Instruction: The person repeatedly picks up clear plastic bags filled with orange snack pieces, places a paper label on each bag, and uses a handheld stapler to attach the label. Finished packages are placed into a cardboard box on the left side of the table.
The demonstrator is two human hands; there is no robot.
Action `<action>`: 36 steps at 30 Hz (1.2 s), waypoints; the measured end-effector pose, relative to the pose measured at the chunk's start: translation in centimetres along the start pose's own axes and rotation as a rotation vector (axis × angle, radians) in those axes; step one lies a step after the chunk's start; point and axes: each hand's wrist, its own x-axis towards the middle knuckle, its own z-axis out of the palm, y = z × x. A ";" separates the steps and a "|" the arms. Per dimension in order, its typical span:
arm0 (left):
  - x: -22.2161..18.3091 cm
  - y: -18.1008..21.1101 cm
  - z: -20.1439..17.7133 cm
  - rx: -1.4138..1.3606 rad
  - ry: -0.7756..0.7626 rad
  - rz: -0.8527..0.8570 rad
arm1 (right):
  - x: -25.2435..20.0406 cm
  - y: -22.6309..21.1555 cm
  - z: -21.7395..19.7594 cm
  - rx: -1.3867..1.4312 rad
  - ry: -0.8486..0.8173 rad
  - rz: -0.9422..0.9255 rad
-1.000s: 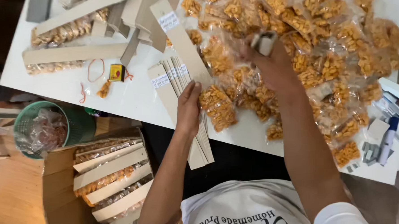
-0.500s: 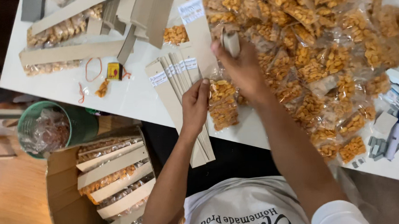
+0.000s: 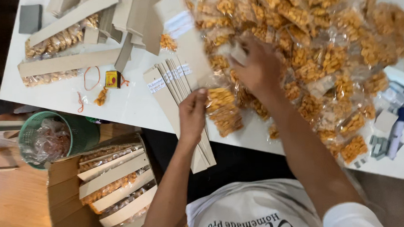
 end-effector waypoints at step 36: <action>-0.2 2.3 -1.6 0.163 -0.063 0.163 | 2.7 -5.5 4.1 0.741 -0.250 0.112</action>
